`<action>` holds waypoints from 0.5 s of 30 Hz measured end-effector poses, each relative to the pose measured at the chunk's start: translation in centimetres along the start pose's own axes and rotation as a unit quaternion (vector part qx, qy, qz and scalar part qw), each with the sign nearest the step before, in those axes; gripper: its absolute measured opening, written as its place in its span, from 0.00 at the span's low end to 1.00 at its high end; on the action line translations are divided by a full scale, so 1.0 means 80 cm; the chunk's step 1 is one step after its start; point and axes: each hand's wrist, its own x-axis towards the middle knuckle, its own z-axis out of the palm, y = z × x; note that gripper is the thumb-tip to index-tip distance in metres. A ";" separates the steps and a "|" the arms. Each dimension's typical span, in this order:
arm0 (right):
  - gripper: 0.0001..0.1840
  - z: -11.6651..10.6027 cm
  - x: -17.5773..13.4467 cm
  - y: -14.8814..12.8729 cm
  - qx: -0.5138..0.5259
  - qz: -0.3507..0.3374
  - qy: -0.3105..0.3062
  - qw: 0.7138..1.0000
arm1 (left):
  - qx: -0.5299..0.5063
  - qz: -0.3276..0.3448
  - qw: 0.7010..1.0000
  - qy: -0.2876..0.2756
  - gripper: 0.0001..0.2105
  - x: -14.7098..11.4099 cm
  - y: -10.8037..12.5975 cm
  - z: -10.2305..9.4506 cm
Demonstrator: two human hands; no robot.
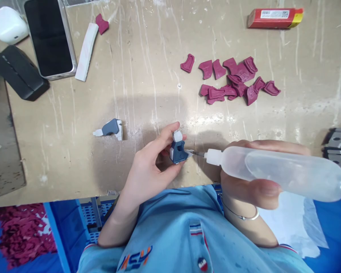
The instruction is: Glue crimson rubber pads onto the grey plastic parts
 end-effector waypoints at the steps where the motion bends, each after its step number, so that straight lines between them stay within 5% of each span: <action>1: 0.19 0.000 0.003 0.001 -0.010 -0.014 0.006 1.000 | -0.002 -0.001 1.000 -0.002 0.33 0.000 0.000 0.000; 5: 0.21 0.006 0.016 0.006 -0.054 -0.096 0.037 0.993 | -0.023 0.003 1.000 -0.006 0.34 0.000 -0.003 0.000; 10: 0.24 0.020 0.028 0.008 -0.088 -0.253 0.172 0.948 | -0.033 0.005 0.999 -0.012 0.35 0.001 -0.007 0.001; 15: 0.25 0.026 0.028 0.005 -0.079 -0.237 0.190 0.950 | -0.043 0.000 0.999 -0.017 0.35 0.001 -0.008 0.001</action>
